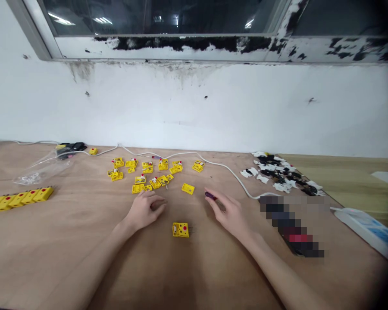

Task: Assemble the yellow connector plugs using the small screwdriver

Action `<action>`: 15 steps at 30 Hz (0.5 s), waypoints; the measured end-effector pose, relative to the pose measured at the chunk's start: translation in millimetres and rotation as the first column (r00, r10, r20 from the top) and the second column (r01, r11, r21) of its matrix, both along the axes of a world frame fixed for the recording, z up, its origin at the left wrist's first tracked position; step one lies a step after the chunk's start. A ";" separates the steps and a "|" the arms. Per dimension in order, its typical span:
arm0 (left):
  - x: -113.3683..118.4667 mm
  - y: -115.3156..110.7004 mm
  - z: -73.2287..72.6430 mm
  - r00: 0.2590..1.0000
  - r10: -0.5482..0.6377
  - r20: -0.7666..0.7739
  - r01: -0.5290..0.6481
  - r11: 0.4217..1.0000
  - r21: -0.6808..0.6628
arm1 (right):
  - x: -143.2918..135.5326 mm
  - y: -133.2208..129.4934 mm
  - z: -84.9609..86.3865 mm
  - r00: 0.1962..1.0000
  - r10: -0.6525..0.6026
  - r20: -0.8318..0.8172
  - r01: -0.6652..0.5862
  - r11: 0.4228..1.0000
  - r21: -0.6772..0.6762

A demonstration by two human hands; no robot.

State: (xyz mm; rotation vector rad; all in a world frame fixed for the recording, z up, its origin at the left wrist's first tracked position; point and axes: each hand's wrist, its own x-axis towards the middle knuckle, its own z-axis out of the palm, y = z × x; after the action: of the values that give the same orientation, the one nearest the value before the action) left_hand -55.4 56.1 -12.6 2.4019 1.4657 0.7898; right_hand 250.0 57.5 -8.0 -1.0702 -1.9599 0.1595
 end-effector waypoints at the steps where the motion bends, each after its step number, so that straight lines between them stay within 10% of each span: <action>1: -0.6 2.4 -2.4 0.999 0.026 -0.021 -0.026 1.000 0.001 | -2.7 -2.2 -0.2 0.999 -0.005 -0.037 0.006 0.999 0.034; 15: -10.0 8.8 -3.9 0.997 0.074 -0.017 -0.075 0.995 -0.066 | -18.9 -21.4 2.4 0.981 -0.002 -0.193 0.017 0.997 0.073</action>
State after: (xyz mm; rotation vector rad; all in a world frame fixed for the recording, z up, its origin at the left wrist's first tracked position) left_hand -65.3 64.9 -16.5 2.3212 1.5693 0.7285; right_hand 231.1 36.2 -5.6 -0.9778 -1.7728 0.1770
